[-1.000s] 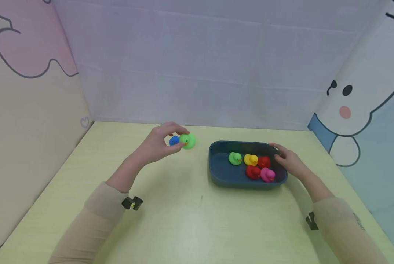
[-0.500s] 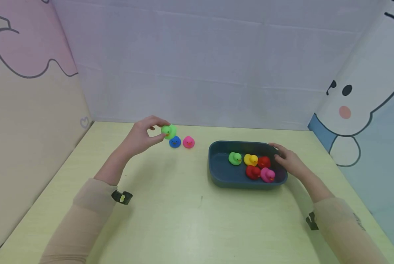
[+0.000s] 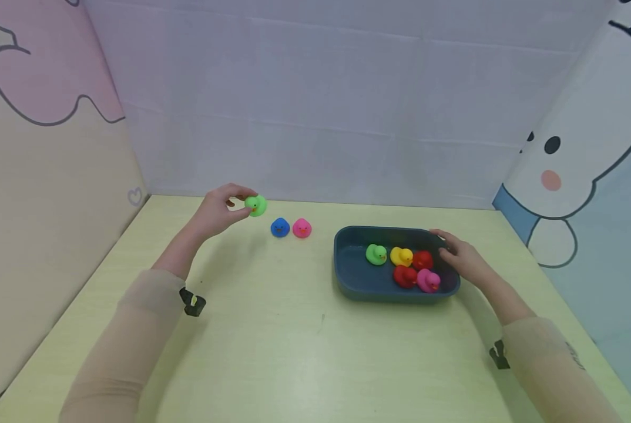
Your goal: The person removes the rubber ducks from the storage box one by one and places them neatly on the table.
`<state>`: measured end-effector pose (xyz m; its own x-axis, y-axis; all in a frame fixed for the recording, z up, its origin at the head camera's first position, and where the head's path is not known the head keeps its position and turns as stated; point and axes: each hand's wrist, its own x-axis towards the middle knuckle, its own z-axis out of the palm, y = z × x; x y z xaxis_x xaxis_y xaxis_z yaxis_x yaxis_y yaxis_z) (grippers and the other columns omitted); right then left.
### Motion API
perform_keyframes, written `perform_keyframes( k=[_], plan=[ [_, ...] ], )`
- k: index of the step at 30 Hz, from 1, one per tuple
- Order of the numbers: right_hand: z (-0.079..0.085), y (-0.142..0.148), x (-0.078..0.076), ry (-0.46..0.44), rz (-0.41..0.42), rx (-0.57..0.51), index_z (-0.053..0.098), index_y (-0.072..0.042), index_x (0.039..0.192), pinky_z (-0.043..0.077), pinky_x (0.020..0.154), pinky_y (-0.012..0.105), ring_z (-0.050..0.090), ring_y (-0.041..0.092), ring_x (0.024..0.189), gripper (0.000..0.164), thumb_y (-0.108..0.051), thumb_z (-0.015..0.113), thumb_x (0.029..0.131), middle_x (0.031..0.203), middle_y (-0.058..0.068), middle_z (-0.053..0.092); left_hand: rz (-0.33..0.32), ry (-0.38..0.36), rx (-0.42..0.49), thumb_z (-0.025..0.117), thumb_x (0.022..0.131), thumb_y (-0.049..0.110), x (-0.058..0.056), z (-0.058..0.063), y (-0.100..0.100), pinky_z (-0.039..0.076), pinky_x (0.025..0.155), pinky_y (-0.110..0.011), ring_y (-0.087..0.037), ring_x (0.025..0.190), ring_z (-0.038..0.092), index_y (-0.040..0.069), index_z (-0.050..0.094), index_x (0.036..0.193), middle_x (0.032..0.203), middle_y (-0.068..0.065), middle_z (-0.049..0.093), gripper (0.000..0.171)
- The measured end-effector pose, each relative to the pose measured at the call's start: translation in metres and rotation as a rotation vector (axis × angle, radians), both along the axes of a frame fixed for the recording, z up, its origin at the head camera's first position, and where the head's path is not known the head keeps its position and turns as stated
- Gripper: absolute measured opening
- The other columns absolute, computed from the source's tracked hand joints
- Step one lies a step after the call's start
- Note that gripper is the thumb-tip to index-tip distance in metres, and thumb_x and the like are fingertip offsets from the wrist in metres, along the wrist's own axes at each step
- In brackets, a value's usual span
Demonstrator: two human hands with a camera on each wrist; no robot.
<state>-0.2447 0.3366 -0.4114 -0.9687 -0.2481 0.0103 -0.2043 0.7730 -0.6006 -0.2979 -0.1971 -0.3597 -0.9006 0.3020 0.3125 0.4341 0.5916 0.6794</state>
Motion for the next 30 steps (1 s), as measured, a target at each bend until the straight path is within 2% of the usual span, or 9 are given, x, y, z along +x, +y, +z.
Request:
perform_keyframes(
  k=[9, 17, 25, 30],
  plan=[
    [0.0, -0.001, 0.0, -0.007, -0.004, 0.001, 0.031, -0.005, 0.145, 0.037, 0.097, 0.061, 0.048, 0.05, 0.114, 0.049, -0.011, 0.043, 0.098, 0.135, 0.037, 0.04, -0.012, -0.064, -0.04, 0.064, 0.086, 0.011, -0.018, -0.017, -0.003, 0.043, 0.086, -0.045, -0.03, 0.107, 0.053, 0.006, 0.064, 0.117, 0.117, -0.011, 0.06, 0.032],
    [0.0, -0.001, 0.0, -0.003, -0.009, 0.01, 0.031, -0.004, 0.144, 0.039, 0.096, 0.061, 0.049, 0.05, 0.112, 0.049, -0.009, 0.043, 0.098, 0.133, 0.038, 0.041, -0.025, -0.111, -0.087, 0.063, 0.085, 0.007, -0.034, -0.036, -0.003, 0.044, 0.09, -0.049, -0.032, 0.11, 0.052, 0.004, 0.063, 0.118, 0.118, -0.014, 0.059, 0.033],
    [-0.001, -0.002, 0.001, -0.018, -0.02, 0.005, 0.031, -0.006, 0.145, 0.039, 0.096, 0.061, 0.048, 0.051, 0.114, 0.049, -0.009, 0.043, 0.098, 0.134, 0.038, 0.041, -0.034, -0.127, -0.148, 0.063, 0.086, 0.007, -0.041, -0.051, -0.004, 0.04, 0.094, -0.047, -0.03, 0.108, 0.051, 0.003, 0.062, 0.119, 0.119, -0.015, 0.059, 0.033],
    [-0.002, -0.001, 0.001, -0.015, -0.021, -0.001, 0.031, -0.005, 0.145, 0.04, 0.095, 0.06, 0.049, 0.05, 0.112, 0.049, -0.009, 0.043, 0.097, 0.132, 0.037, 0.042, -0.05, -0.138, -0.164, 0.063, 0.086, 0.006, -0.044, -0.058, -0.005, 0.038, 0.099, -0.05, -0.032, 0.109, 0.05, 0.002, 0.061, 0.119, 0.121, -0.015, 0.059, 0.033]
  ],
)
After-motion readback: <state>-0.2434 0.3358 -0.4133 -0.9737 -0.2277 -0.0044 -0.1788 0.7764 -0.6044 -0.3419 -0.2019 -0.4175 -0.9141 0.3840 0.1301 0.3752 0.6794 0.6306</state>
